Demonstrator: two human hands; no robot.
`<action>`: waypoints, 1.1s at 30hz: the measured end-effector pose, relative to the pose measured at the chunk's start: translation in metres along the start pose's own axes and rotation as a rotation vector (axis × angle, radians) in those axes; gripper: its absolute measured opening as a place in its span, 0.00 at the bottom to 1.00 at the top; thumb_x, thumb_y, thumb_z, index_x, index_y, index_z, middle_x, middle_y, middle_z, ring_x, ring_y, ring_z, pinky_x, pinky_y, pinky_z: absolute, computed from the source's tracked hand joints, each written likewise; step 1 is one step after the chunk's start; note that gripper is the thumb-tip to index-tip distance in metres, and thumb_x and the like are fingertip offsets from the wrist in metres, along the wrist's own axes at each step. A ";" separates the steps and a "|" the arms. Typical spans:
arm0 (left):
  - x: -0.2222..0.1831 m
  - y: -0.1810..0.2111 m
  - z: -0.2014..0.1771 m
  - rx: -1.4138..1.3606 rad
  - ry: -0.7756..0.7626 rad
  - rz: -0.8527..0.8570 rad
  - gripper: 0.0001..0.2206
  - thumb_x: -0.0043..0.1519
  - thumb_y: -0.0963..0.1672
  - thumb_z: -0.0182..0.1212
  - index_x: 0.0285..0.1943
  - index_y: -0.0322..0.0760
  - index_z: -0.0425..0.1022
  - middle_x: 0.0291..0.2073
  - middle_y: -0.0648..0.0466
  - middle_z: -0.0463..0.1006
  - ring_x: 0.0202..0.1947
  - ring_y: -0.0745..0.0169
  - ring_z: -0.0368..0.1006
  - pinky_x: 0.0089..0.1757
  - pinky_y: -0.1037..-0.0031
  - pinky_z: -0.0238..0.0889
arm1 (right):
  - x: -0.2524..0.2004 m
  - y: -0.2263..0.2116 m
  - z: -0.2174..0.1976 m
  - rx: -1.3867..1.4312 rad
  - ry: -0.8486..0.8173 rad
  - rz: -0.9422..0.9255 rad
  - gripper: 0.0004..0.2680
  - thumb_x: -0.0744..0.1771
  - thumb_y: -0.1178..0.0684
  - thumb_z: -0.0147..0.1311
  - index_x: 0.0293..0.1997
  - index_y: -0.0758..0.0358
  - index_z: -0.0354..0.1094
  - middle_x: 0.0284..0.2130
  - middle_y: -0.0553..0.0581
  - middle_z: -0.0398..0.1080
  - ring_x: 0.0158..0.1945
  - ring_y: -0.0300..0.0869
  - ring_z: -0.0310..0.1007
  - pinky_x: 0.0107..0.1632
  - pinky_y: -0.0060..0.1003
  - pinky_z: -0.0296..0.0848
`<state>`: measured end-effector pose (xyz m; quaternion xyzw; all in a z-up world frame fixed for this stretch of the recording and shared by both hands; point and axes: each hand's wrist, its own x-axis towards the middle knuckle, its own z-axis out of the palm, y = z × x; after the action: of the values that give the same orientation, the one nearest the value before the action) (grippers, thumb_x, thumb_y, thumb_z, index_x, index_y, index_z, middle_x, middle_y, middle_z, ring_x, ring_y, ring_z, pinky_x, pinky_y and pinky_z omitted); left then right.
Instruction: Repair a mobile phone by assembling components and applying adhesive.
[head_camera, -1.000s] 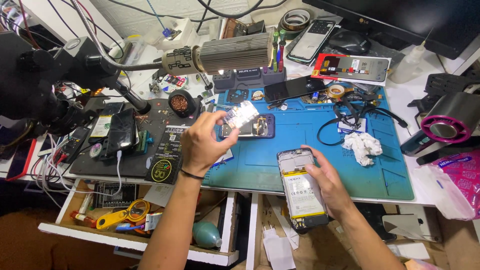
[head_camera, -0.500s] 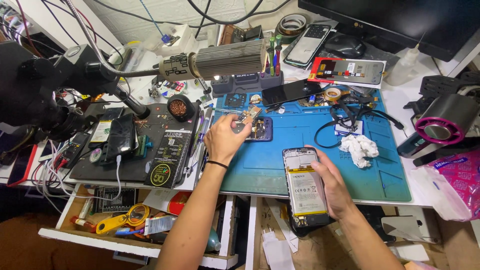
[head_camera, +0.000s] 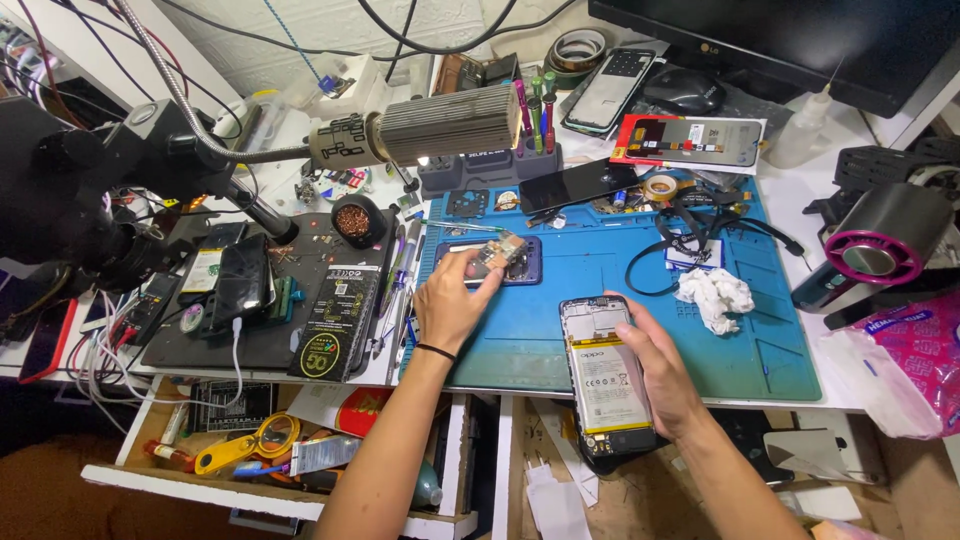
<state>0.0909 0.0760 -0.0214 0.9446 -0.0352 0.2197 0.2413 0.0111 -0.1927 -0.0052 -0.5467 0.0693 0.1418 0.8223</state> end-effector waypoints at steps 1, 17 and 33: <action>-0.002 0.001 -0.001 0.002 0.001 -0.001 0.19 0.58 0.54 0.67 0.51 0.41 0.80 0.31 0.53 0.77 0.36 0.44 0.80 0.36 0.55 0.73 | 0.000 0.000 0.001 0.001 -0.002 0.000 0.25 0.66 0.46 0.45 0.75 0.58 0.55 0.49 0.75 0.74 0.47 0.58 0.78 0.52 0.58 0.76; 0.010 -0.004 0.008 0.074 -0.195 0.205 0.20 0.62 0.54 0.62 0.61 0.49 0.73 0.36 0.57 0.77 0.33 0.45 0.80 0.36 0.55 0.74 | -0.002 -0.003 0.002 -0.012 -0.020 0.003 0.25 0.66 0.45 0.45 0.74 0.58 0.55 0.49 0.75 0.74 0.46 0.58 0.79 0.52 0.57 0.77; 0.014 0.007 -0.005 0.005 -0.240 0.103 0.27 0.56 0.55 0.68 0.60 0.39 0.77 0.39 0.48 0.79 0.41 0.37 0.80 0.42 0.49 0.72 | -0.001 0.000 -0.001 -0.012 -0.025 0.004 0.25 0.67 0.45 0.44 0.74 0.57 0.54 0.48 0.74 0.74 0.44 0.56 0.79 0.51 0.56 0.78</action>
<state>0.1004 0.0727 -0.0083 0.9617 -0.1117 0.1174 0.2212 0.0107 -0.1934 -0.0050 -0.5497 0.0594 0.1505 0.8196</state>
